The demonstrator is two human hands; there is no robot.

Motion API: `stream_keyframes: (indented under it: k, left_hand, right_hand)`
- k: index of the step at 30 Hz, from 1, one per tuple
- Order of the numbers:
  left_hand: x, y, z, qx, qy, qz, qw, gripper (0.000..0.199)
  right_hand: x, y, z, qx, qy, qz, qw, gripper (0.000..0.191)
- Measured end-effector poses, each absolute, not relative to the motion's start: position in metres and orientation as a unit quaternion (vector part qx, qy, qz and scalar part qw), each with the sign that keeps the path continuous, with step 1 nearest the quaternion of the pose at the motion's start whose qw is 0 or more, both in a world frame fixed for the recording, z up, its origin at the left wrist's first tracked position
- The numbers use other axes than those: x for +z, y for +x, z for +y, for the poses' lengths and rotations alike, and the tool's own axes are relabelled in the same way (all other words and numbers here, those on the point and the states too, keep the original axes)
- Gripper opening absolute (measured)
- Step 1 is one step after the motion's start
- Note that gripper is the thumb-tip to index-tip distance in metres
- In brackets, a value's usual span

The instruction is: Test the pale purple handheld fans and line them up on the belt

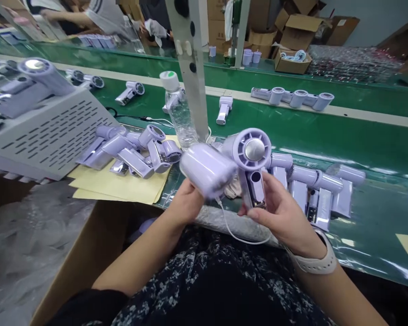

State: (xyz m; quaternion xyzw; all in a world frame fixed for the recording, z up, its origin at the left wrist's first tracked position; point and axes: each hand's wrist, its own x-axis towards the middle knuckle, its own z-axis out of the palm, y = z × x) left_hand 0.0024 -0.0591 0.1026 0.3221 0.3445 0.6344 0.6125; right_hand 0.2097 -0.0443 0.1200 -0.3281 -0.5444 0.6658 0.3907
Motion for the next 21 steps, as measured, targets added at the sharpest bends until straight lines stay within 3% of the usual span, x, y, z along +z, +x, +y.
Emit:
stream_keyframes:
  k: [2,7,15,21]
  left_hand:
    - [0.100,0.010,-0.054,0.618,0.316,0.313,0.649,0.053]
    - [0.106,0.029,-0.063,0.545,0.348,0.239,0.724,0.049]
    - [0.114,0.044,-0.066,0.489,0.432,0.217,0.726,0.032]
    - [0.113,0.041,-0.066,0.520,0.364,0.222,0.740,0.050]
  right_hand:
    - [0.115,0.215,-0.048,0.661,-0.348,-0.514,0.421,0.059]
    - [0.108,0.220,-0.059,0.684,-0.346,-0.446,0.463,0.034]
    - [0.103,0.228,-0.066,0.696,-0.356,-0.419,0.462,0.049]
    - [0.107,0.223,-0.063,0.710,-0.359,-0.390,0.464,0.047]
